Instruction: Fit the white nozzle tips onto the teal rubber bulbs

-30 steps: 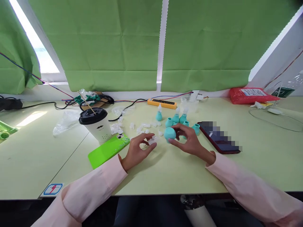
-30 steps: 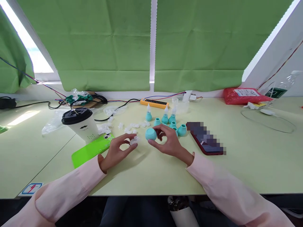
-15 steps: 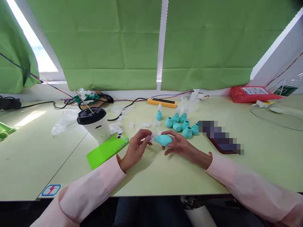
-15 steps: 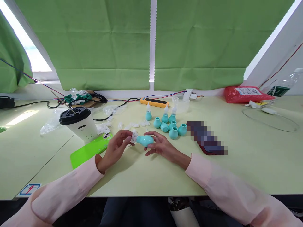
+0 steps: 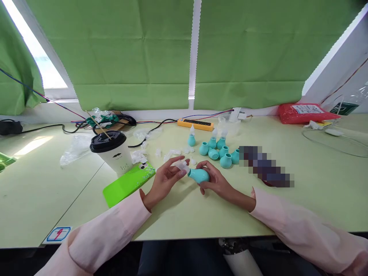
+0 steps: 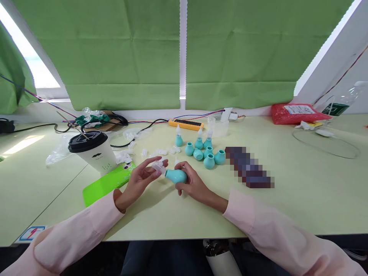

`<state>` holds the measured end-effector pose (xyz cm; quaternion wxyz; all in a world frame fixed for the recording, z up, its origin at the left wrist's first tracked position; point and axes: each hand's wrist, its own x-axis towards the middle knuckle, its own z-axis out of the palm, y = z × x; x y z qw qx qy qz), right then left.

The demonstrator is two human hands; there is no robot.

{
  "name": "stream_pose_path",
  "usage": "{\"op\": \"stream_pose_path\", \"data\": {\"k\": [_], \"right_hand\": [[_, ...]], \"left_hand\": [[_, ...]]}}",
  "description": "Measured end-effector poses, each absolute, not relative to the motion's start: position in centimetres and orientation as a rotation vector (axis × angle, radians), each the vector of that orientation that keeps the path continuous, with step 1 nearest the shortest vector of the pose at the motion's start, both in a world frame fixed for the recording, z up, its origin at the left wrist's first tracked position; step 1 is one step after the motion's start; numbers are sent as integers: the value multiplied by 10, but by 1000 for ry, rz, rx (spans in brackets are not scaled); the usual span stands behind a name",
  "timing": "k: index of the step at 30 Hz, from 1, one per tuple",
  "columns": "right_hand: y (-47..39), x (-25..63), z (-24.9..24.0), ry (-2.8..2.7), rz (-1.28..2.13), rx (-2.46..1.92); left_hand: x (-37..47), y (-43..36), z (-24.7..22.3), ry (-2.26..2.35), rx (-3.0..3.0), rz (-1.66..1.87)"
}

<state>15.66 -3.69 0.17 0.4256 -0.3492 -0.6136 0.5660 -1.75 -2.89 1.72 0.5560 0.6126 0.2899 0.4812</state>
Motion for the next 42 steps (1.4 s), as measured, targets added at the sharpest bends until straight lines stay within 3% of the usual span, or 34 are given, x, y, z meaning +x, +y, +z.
{"op": "stream_pose_path", "data": {"k": [5,13,21,28,35,42], "right_hand": [[-44,154,3,-1664,1286,-895],[-43,167,9,-2133,473,-968],[-33,167,-9,-2221,67,-800],[-39,159,-2,-2016,472,-1042],[-41,160,15,-1858,1246,-1164],[-35,164,22,-1849,1535,-1184]], "left_hand": [[-20,-24,12,753,1546,1059],[-31,-28,25,978,2171,718],[-29,-25,17,849,1843,595],[-26,-31,17,813,1882,738],[-29,-30,19,862,2224,733],[-32,-28,18,799,2458,692]]}}
